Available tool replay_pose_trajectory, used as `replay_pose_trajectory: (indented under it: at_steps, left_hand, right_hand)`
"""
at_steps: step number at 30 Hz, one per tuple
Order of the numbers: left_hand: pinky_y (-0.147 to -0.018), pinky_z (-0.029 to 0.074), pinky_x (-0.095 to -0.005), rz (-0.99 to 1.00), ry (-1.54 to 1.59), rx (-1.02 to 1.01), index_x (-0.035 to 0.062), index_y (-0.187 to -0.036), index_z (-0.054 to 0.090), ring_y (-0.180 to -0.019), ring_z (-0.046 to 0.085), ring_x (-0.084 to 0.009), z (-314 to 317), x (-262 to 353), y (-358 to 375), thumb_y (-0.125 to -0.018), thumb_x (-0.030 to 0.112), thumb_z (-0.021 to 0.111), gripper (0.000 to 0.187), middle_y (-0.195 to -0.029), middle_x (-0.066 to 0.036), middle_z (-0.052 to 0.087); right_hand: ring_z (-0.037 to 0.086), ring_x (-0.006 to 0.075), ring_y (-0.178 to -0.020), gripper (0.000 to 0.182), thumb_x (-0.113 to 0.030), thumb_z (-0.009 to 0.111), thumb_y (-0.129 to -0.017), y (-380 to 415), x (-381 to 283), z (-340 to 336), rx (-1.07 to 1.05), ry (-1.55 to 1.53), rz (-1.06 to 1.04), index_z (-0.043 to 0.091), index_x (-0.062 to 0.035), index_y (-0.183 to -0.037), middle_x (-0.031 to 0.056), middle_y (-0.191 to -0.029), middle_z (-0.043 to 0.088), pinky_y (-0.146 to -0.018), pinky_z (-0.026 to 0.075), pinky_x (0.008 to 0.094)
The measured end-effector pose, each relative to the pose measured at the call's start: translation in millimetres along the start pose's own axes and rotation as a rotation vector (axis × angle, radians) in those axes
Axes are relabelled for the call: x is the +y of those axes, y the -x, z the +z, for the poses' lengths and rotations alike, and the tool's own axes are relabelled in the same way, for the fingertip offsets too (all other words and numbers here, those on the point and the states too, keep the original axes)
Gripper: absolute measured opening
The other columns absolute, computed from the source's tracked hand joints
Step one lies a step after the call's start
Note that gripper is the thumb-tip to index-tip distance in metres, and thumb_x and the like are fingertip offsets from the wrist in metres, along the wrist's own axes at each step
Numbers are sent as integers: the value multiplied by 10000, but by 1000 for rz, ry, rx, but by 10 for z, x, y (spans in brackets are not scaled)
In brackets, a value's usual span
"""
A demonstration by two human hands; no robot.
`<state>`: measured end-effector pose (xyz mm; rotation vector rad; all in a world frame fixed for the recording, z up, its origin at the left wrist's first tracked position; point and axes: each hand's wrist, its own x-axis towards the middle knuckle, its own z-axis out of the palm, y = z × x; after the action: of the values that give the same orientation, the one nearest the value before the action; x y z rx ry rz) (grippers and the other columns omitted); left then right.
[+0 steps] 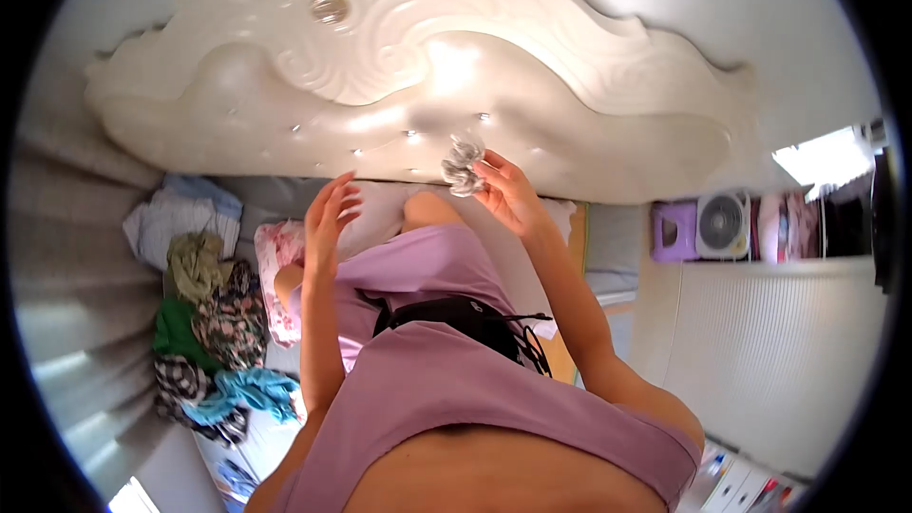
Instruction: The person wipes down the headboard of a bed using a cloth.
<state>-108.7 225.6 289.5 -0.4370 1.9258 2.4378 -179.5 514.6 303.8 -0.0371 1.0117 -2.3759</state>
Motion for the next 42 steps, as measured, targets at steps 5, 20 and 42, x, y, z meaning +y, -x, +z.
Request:
replay_pose_trajectory:
  at_steps: [5,20,42]
  left_hand:
    - [-854,484,-280,-101,-12,109,86,-1271,594,-986,602,-131,-187,-266,94,-999,298,522,353,-1099,-47,630]
    - [-853,469,-267,-102,-214,-146,101,-1297,567,-1009,606,-139,211,-288,-37,-1003,284,511,351,-1128,-52,625]
    - [-834,458,-270,-207,-378,-129,94,-1321,550,-988,595,-135,576,-354,-94,-996,293,505,383,-1119,-53,621]
  right_hand:
    - [612,175,-1073,380,-32,563,-947,444,-258,-281,229,-38,-131,464,26,-1310,120,-1181,616,-963,504,315]
    - [602,103,-973,284,-179,502,-1013,378,-547,-419,360,178,-304,619,51,-1132,84,-1135,650,-849,499,239]
    - [612,92,-821,396,-1,678,-874,1347,-1834,-1432,784,165,-896,568,3,-1254,33,-961,654,-777,510,230]
